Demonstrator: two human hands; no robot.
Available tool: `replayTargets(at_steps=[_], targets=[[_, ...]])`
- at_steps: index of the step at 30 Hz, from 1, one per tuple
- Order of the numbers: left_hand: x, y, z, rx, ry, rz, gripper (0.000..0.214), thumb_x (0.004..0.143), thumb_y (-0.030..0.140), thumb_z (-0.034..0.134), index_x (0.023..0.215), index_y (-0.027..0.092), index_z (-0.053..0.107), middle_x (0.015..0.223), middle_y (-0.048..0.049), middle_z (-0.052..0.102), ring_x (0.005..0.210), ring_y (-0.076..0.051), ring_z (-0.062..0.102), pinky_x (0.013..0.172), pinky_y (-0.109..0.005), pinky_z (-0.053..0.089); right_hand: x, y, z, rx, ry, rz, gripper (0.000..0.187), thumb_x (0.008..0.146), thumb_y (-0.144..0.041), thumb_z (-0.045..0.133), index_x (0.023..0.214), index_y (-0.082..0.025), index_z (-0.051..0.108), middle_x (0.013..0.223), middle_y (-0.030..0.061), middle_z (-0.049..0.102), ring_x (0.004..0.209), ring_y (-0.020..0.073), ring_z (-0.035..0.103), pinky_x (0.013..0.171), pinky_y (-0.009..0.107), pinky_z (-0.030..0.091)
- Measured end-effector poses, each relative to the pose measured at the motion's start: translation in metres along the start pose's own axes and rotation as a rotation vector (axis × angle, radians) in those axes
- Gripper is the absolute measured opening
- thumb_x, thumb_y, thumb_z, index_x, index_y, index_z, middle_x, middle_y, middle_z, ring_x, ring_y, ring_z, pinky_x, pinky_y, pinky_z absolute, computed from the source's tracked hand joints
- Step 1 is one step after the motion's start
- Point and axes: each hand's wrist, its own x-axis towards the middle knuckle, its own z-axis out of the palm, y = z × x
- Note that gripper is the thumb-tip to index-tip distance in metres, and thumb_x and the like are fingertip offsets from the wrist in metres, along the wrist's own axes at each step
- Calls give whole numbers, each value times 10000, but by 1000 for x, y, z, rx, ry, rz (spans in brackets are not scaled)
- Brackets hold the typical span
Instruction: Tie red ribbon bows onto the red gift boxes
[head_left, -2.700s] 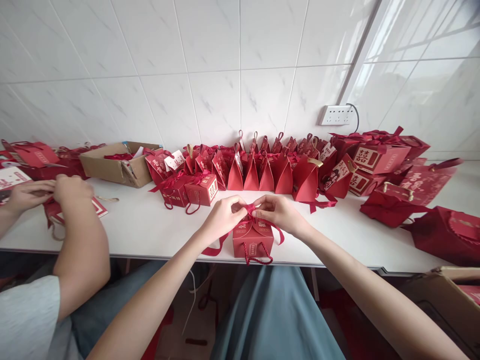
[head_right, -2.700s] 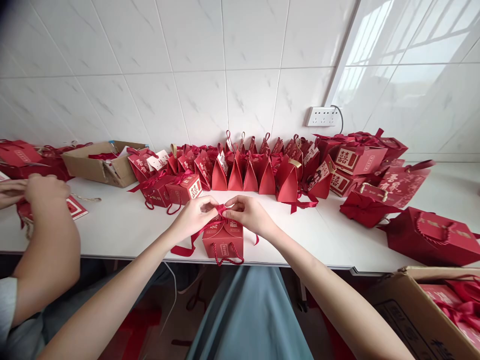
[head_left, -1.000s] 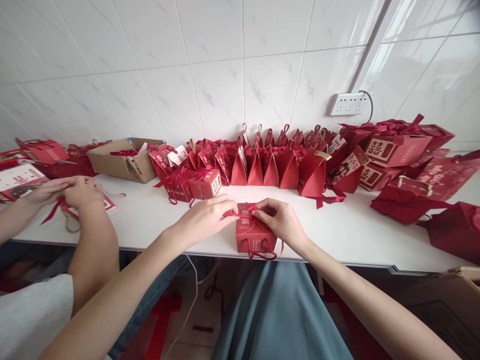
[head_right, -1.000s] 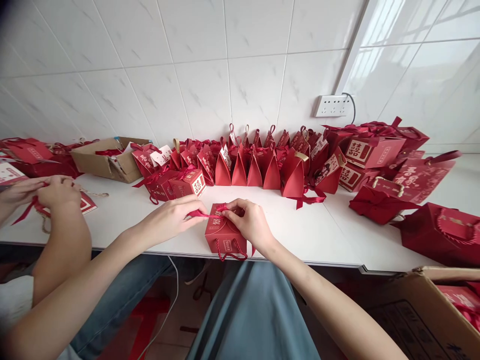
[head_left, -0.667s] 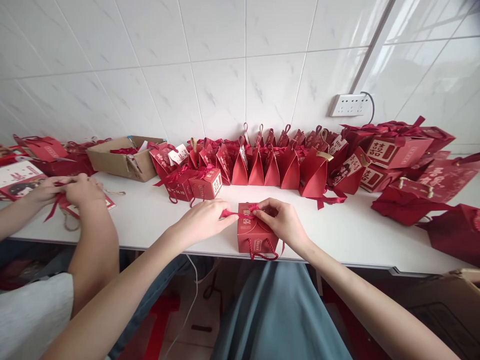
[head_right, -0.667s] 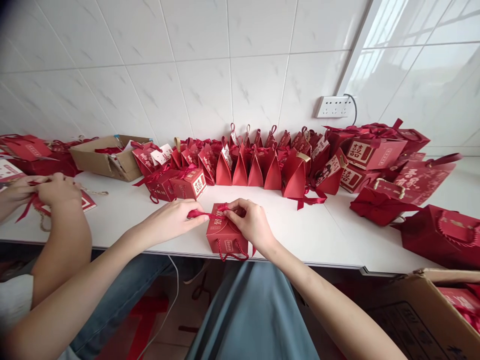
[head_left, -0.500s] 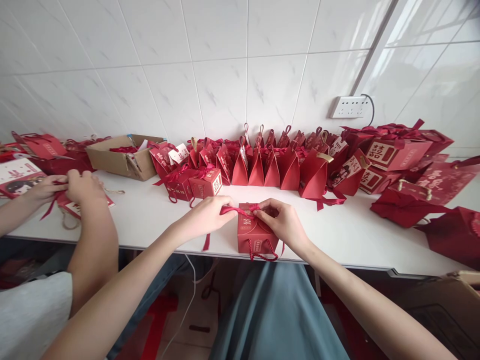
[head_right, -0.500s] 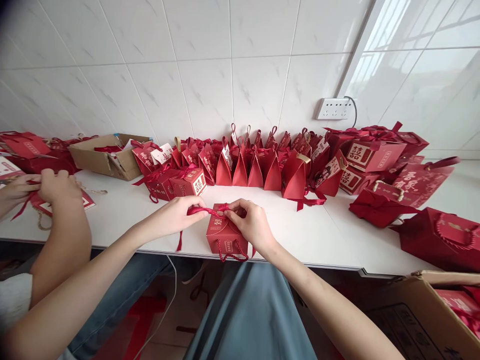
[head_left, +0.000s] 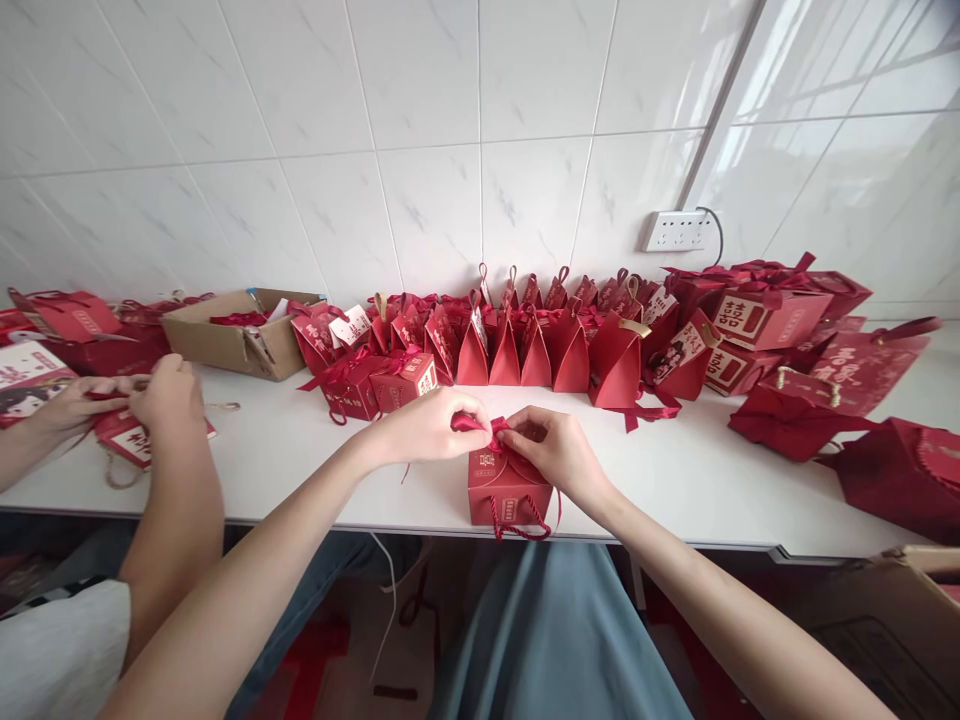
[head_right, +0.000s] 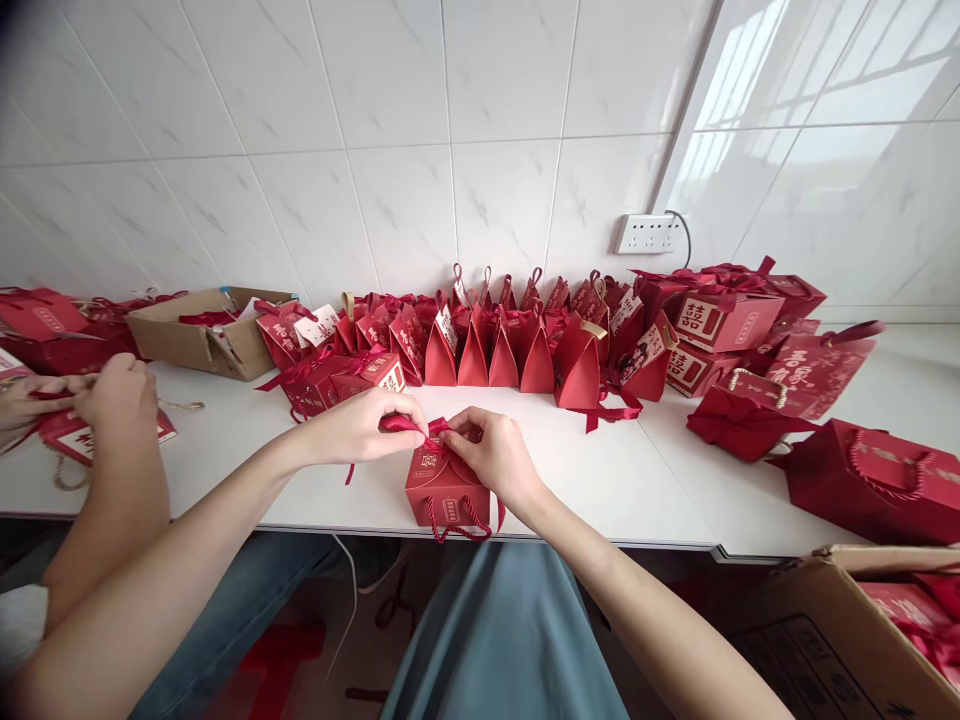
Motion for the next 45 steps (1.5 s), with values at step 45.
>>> replayTargets(at_steps=[45], targets=[[37, -5, 3, -134, 1, 136, 123, 743, 193, 599, 845, 187, 669, 872, -24, 691, 799, -160, 632, 716, -276, 491, 2, 7, 3, -182, 13, -80, 110, 723, -226, 574, 687, -185, 670, 695, 21, 671, 608, 156, 598, 576, 250, 447]])
